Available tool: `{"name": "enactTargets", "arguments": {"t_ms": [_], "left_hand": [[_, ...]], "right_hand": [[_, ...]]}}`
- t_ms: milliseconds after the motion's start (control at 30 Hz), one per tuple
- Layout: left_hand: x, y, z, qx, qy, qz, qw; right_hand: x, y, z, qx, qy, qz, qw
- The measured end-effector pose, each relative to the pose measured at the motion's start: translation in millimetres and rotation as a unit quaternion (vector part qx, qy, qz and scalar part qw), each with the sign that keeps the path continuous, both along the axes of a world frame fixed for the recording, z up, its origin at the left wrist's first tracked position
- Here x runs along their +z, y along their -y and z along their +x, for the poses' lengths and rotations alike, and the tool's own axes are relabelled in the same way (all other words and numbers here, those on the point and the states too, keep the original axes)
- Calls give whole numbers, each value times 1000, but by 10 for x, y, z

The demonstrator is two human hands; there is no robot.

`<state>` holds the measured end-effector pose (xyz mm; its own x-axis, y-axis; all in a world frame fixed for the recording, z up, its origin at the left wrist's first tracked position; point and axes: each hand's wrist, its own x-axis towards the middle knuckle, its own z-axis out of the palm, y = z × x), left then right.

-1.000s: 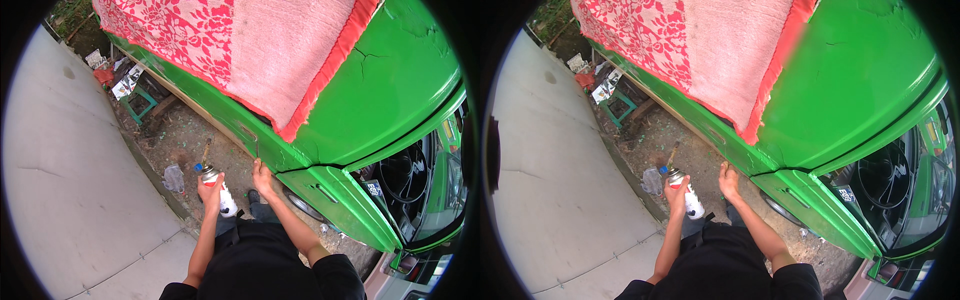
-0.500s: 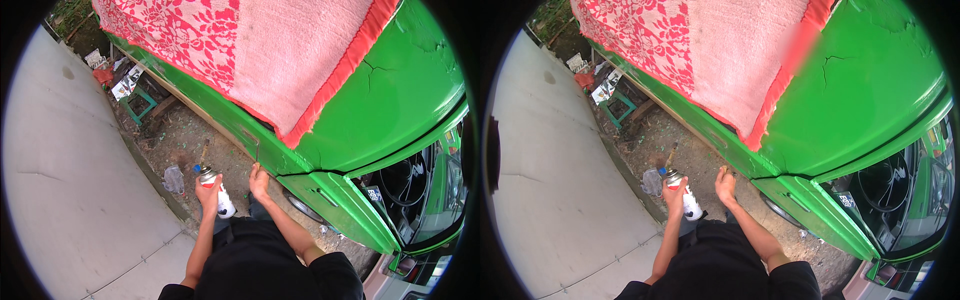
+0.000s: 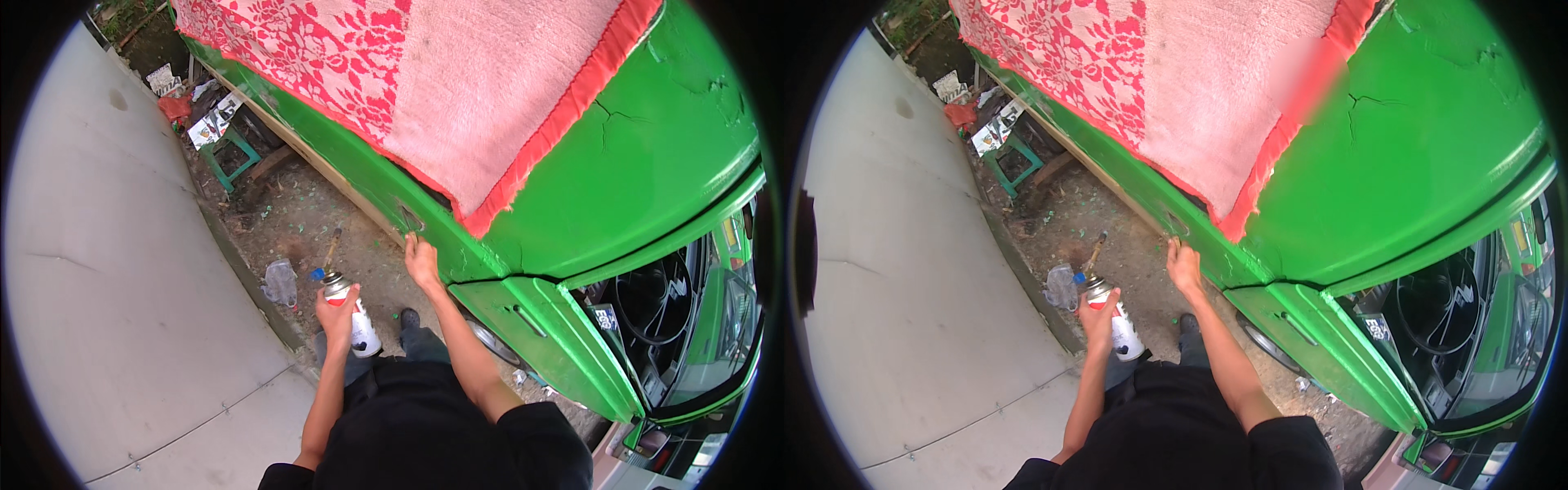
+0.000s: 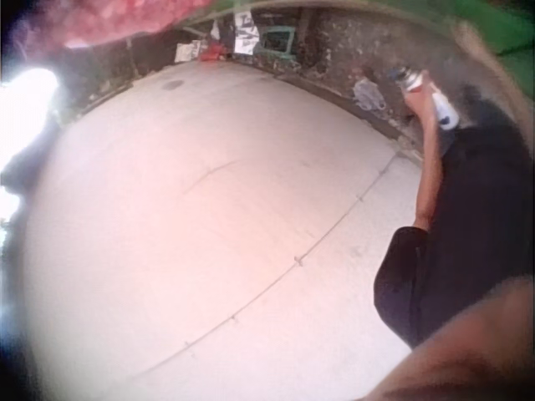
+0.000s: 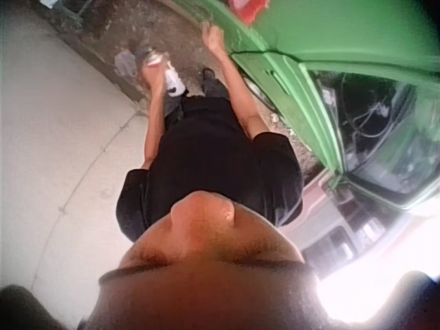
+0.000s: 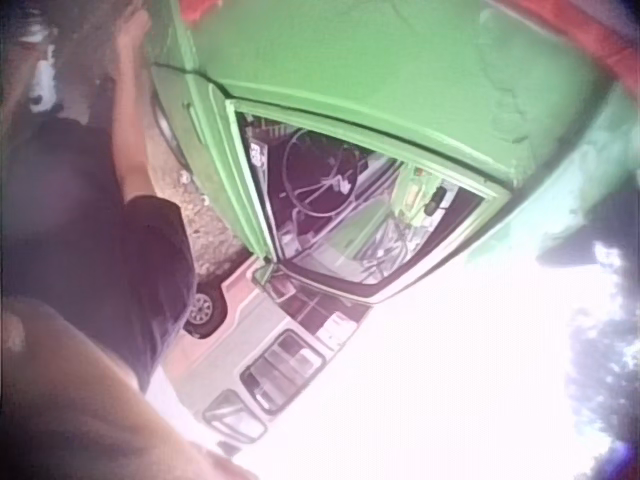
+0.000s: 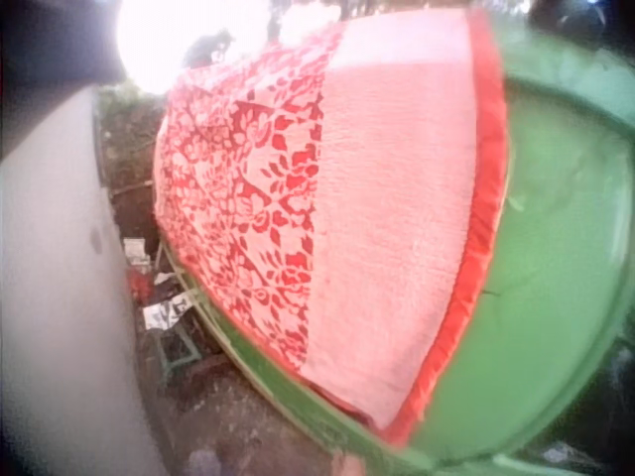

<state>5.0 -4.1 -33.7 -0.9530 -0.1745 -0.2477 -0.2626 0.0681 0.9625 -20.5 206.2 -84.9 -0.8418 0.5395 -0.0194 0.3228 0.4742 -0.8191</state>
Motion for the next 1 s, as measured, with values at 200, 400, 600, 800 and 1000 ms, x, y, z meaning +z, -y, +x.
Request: {"name": "enactTargets", "arguments": {"t_ms": [200,400,600,800,1000], "left_hand": [[16,129,96,-51,-8,19,998],[3,28,40,-61,6,53,997],[-117,-61,6,-86,5,33,996],[-55,-82,-33,-96,9,41,994],[65,-25,-102,-96,20,27,995]], "right_hand": [[29,133,197,-43,9,-28,999],[-8,107,499,-38,36,-28,998],[-41,165,467,-85,22,-27,996],[62,365,384,-158,8,-81,984],[-170,362,344,-136,-2,-59,989]]}}
